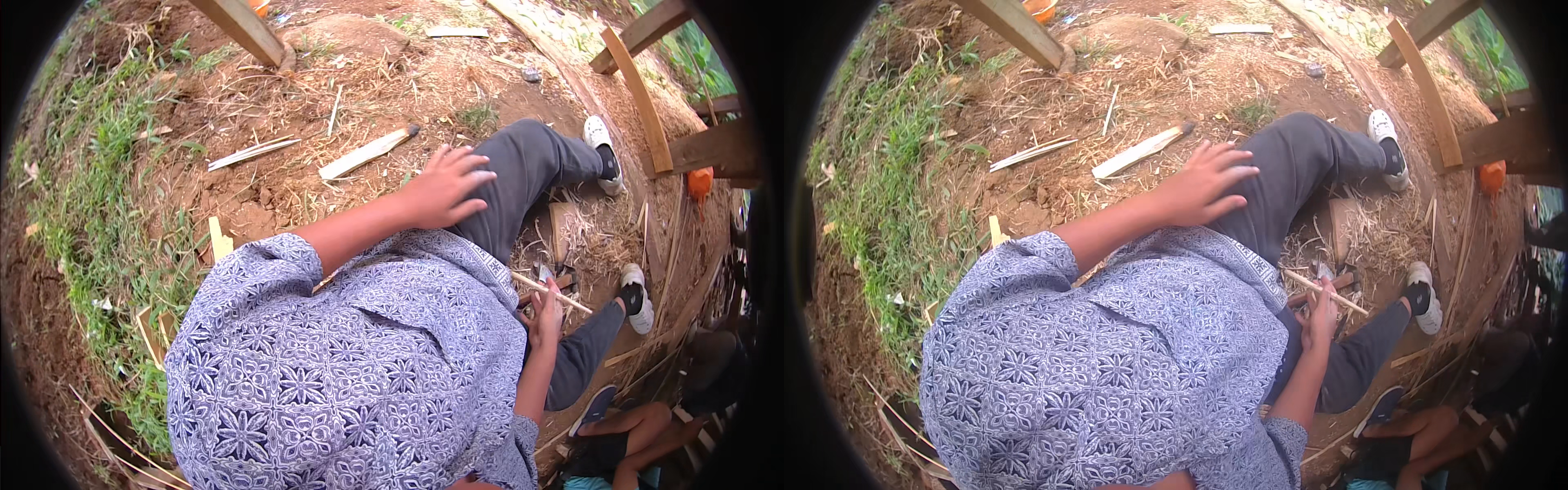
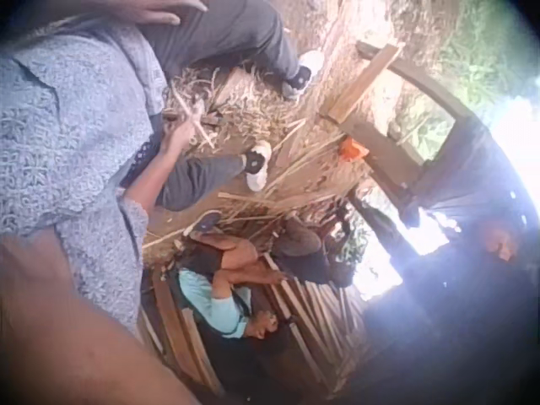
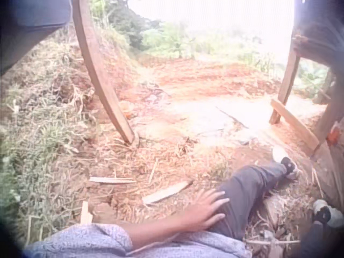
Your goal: The person sits on the ground and uses a knife to split thin wooden sticks into smaller strips. They hold the wood against a block and carefully shave off layers, creating a pile of wood shavings and finished strips.
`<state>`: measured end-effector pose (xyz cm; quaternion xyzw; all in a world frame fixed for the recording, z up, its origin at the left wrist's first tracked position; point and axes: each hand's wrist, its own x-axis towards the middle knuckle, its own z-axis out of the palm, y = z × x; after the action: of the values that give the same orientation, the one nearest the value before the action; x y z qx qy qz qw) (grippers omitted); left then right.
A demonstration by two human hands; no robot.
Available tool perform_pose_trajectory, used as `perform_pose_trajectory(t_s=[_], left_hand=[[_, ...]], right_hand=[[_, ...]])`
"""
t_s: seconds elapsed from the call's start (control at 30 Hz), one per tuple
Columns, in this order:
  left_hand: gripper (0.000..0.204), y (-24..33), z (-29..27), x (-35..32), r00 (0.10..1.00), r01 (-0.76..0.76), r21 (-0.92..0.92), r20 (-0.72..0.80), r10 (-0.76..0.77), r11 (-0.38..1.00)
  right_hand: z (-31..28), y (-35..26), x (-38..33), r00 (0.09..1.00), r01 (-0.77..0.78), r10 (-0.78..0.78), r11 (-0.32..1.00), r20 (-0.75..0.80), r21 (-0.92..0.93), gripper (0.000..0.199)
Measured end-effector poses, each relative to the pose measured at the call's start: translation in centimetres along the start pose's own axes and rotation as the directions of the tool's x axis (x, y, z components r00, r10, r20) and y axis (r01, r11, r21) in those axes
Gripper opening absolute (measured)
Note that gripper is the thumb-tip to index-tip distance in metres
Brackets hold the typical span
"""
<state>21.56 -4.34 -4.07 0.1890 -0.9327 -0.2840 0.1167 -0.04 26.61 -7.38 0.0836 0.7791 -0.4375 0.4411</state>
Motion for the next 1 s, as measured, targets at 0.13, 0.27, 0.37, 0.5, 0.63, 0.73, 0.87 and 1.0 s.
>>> perform_pose_trajectory(t_s=[0.13,0.27,0.37,0.5,0.63,0.73,0.87,1.0], left_hand=[[0.042,-9.7,-5.1,-7.8,0.889,0.427,0.175,-0.263,-0.375,0.887],[0.037,-18.9,-9.0,-17.3,0.732,0.68,0.398,-0.409,-0.545,0.615],[0.029,-21.0,-13.1,-20.6,0.632,0.732,0.58,-0.385,-0.673,0.357],[0.019,-23.6,-16.3,-24.7,0.63,0.661,0.693,-0.306,-0.714,0.286],[0.012,-25.3,-17.0,-26.7,0.67,0.606,0.725,-0.246,-0.7,0.326],[0.012,-25.5,-17.2,-26.8,0.67,0.6,0.724,-0.225,-0.707,0.339],[0.014,-25.0,-17.8,-26.4,0.687,0.558,0.753,-0.183,-0.703,0.349],[0.025,-24.8,-18.2,-26.2,0.639,0.544,0.767,-0.116,-0.761,0.34]], right_hand=[[-5.9,1.2,3.4,0.973,-0.094,0.087,0.995,0.214,0.021,0.06],[-7.5,3.0,6.8,0.965,-0.163,0.159,0.987,0.21,-0.001,0.062],[-7.1,3.0,8.2,0.983,-0.169,0.167,0.985,0.072,0.029,0.062],[-6.8,4.7,9.8,0.982,-0.186,0.184,0.981,0.035,0.049,0.058],[-6.3,4.9,10.4,0.983,-0.185,0.184,0.98,0.019,0.068,0.058],[-6.4,5.2,10.0,0.983,-0.185,0.185,0.98,0.007,0.075,0.059],[-6.7,5.9,10.1,0.988,-0.152,0.154,0.984,-0.01,0.093,0.057],[-6.3,6.0,9.6,0.992,-0.119,0.122,0.99,-0.03,0.081,0.053]])
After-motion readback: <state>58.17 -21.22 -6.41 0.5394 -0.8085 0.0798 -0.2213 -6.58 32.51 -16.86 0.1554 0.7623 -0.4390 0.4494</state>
